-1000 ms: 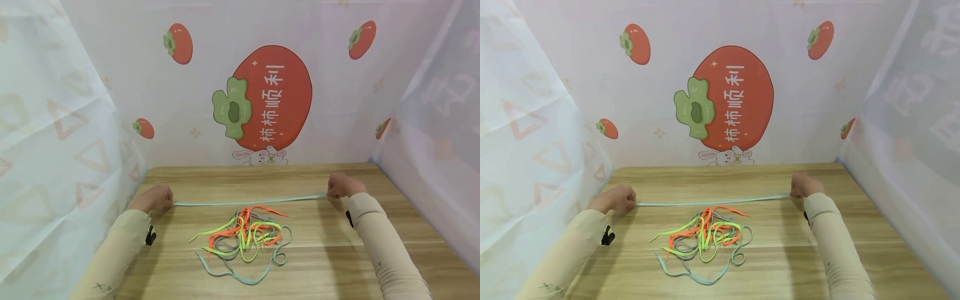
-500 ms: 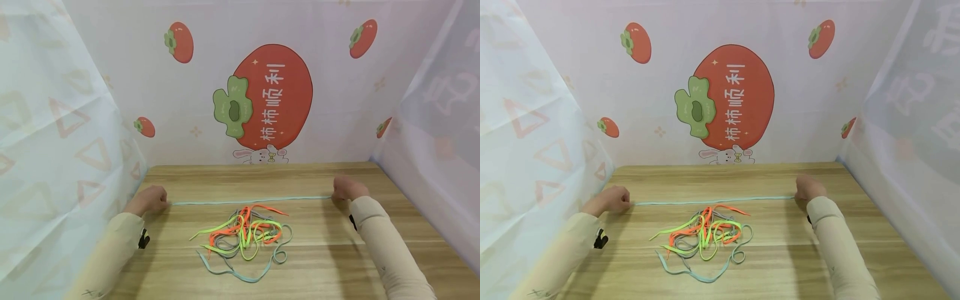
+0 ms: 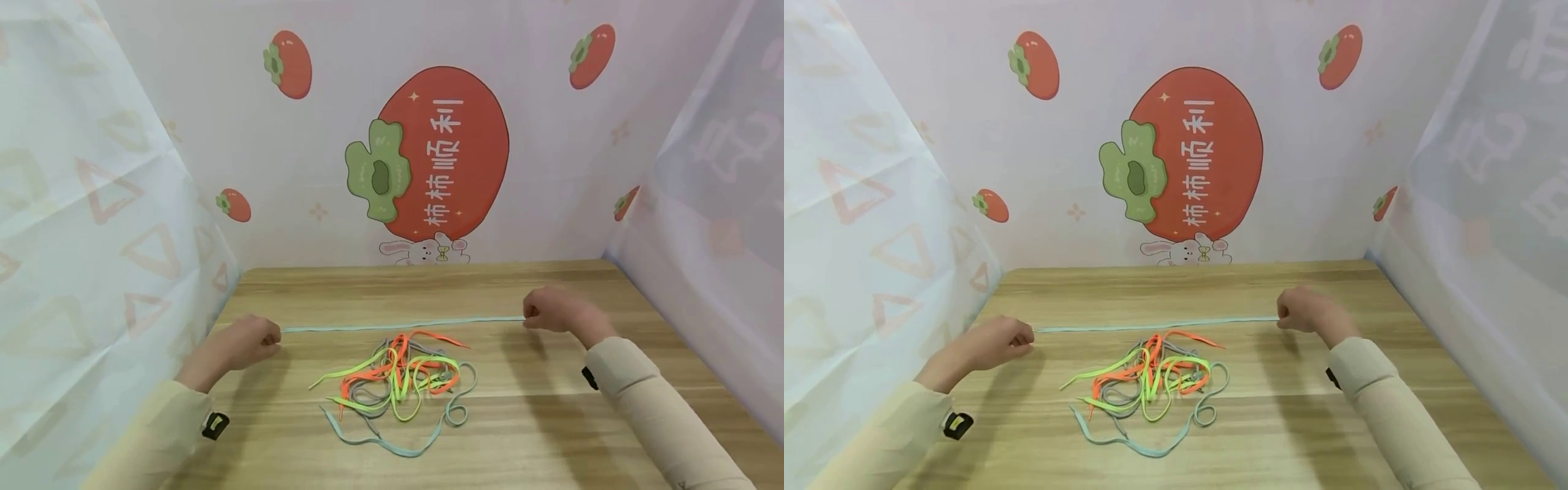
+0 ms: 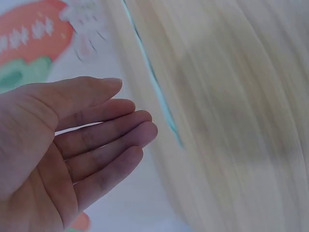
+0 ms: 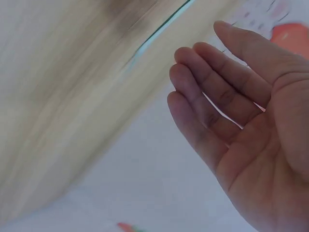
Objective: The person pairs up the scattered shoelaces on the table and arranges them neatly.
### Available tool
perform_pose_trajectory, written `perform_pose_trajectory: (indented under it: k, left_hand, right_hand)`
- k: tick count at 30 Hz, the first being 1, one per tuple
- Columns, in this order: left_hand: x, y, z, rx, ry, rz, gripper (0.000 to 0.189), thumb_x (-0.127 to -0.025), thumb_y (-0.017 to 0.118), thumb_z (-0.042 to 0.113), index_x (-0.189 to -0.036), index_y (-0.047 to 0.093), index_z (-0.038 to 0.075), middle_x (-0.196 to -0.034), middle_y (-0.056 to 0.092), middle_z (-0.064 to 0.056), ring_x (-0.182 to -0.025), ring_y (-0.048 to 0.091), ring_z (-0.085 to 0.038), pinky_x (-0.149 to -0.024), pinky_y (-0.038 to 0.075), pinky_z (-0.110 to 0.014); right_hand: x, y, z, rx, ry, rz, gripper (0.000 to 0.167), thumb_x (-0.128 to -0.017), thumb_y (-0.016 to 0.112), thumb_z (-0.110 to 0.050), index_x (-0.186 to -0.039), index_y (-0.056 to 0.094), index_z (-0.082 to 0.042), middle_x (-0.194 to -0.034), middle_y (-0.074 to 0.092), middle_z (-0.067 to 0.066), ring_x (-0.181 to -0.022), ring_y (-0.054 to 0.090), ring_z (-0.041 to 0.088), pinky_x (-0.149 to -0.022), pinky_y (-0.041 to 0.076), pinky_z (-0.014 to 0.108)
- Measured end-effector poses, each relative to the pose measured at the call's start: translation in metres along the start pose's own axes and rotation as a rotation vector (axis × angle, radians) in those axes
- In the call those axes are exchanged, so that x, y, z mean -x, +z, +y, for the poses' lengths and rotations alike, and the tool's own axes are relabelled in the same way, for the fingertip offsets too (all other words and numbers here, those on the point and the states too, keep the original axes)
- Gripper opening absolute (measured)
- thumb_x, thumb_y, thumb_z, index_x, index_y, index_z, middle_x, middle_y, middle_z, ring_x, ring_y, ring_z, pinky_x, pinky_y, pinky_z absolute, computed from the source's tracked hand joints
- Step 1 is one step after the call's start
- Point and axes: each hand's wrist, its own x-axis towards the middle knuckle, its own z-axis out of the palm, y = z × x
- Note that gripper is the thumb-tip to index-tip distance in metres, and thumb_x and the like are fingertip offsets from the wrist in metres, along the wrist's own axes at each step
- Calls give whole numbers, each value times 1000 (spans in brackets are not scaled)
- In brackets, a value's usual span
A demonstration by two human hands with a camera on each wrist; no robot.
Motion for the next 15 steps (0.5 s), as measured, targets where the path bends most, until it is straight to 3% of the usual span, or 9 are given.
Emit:
perform_pose_trajectory:
  k: [3, 5, 10, 13, 15]
  left_hand:
    - [-1, -4, 22, 18, 55, -5, 24, -96, 74, 9, -76, 64, 16, -76, 65, 11, -71, 62, -4, -69, 55, -29]
    - [-3, -6, 37, 38, 81, -23, 20, -98, 73, 11, -80, 66, 16, -84, 72, 9, -83, 73, -9, -75, 60, -33]
    - [-7, -4, 73, 45, 146, -37, 19, -99, 74, 15, -84, 63, 20, -88, 71, 12, -92, 75, -14, -80, 61, -35]
    - [-9, -1, 93, 34, 176, -39, 2, -99, 75, 18, -98, 73, 17, -100, 76, 7, -96, 75, -16, -83, 61, -35]
    - [-10, 3, 106, 35, 201, -45, 9, -99, 75, 20, -105, 76, 14, -105, 78, 3, -97, 75, -16, -83, 61, -35]
  right_hand:
    - [0, 2, -21, 4, -84, 20, 7, -98, 76, -15, -93, 72, -12, -88, 68, -3, -78, 57, 10, -73, 52, 32]
    - [0, 4, -35, -6, -137, 33, 6, -97, 76, -13, -93, 72, -11, -87, 68, -4, -77, 57, 7, -72, 52, 29]
    - [1, 9, -68, -5, -236, 50, 9, -94, 77, -8, -89, 70, -11, -80, 61, -6, -71, 50, 4, -66, 46, 23]
    - [3, 13, -87, 23, -284, 41, 9, -93, 78, -8, -89, 71, -12, -78, 58, -8, -70, 47, 4, -64, 43, 22]
    - [6, 15, -101, 37, -315, 26, 11, -93, 79, -8, -88, 70, -13, -78, 58, -8, -70, 47, 3, -64, 43, 22]
